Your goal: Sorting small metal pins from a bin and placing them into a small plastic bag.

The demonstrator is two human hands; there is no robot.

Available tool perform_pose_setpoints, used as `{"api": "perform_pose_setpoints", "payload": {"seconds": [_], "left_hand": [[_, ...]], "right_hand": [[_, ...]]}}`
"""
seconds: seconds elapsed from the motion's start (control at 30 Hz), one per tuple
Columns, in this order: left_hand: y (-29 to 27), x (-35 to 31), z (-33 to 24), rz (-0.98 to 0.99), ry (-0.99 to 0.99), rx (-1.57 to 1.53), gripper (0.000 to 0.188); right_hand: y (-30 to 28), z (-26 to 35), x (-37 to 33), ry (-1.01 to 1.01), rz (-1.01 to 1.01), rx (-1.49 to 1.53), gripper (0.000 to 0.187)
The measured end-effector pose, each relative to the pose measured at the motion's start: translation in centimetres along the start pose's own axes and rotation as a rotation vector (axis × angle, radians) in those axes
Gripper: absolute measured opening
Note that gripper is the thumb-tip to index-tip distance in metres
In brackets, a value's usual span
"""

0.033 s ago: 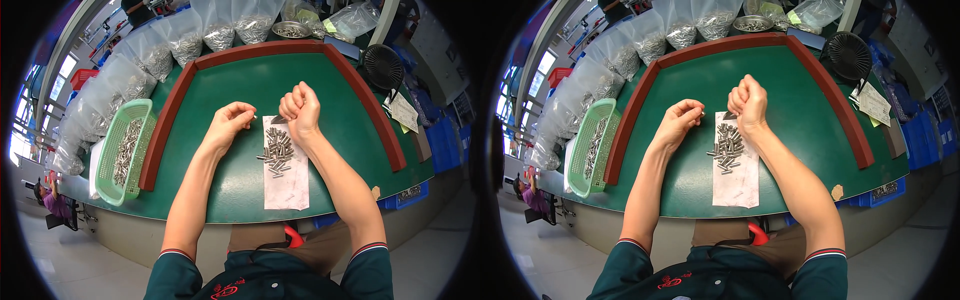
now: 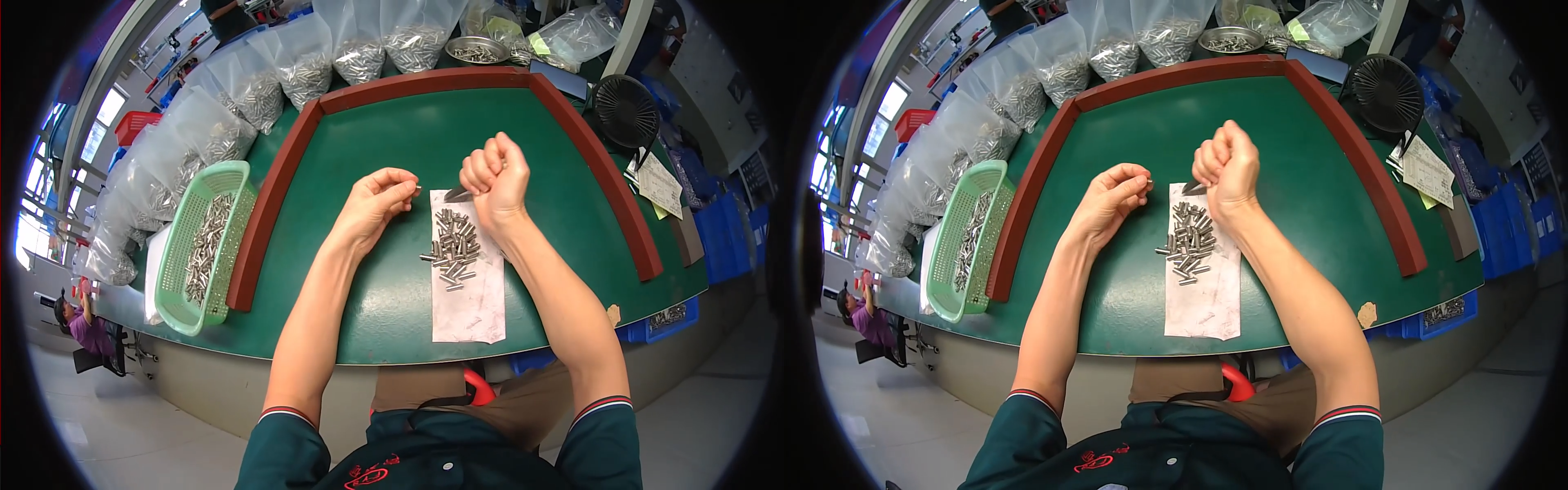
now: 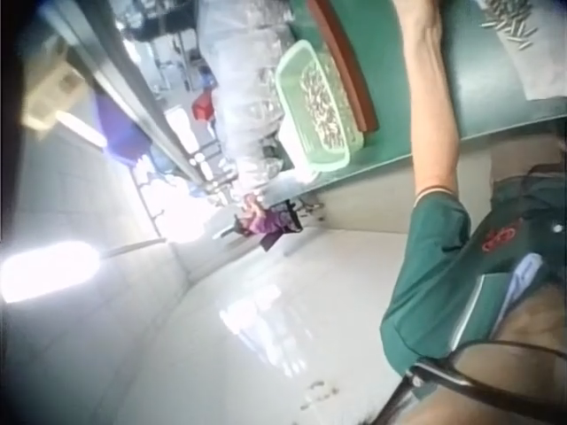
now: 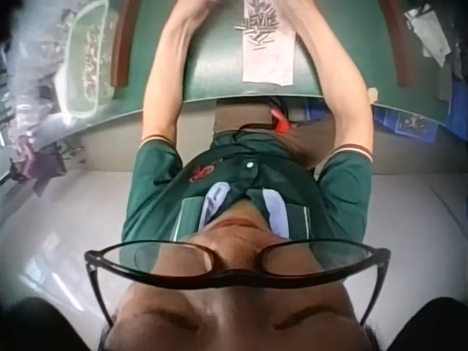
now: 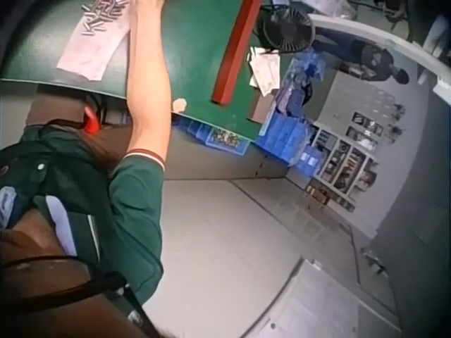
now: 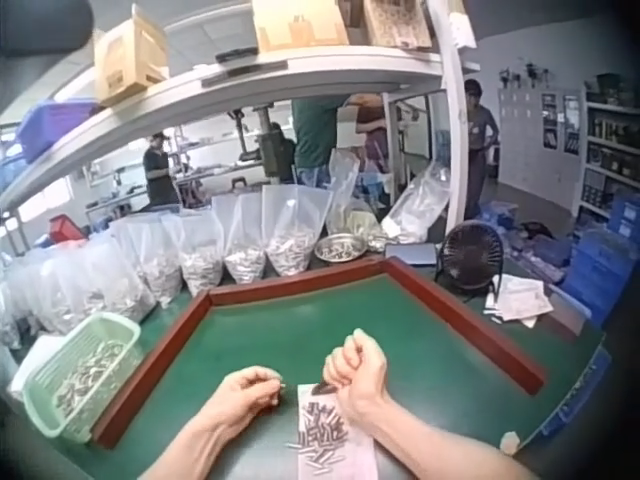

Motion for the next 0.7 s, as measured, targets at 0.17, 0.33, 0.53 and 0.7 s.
{"api": "perform_pose_setpoints", "payload": {"seconds": [0.17, 0.33, 0.53, 0.7], "left_hand": [[0.2, 0.7, 1.4, 0.100, -0.087, -0.310, 0.016], [0.3, 1.4, 1.8, 0.140, -0.094, -0.409, 0.017], [0.5, 1.5, 1.5, 0.179, -0.081, -0.433, 0.016], [0.6, 1.4, 2.3, 0.123, -0.100, -0.390, 0.016]], "right_hand": [[-1.7, 1.4, 1.0, 0.006, -0.034, 0.121, 0.039], [-2.9, 0.1, 1.4, 0.094, -0.073, 0.142, 0.039], [-2.6, 0.2, 1.7, 0.125, -0.050, 0.121, 0.039], [-3.5, 1.7, 1.8, 0.076, -0.004, 0.090, 0.040]]}}
Point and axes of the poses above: each hand's wrist, its own x-axis towards the middle knuckle, its own y-axis out of the palm, z = x × y, the point moved 10 cm from there along x, towards the middle knuckle, and after that the axes turned 1 degree about -x, right-handed, at the moved point
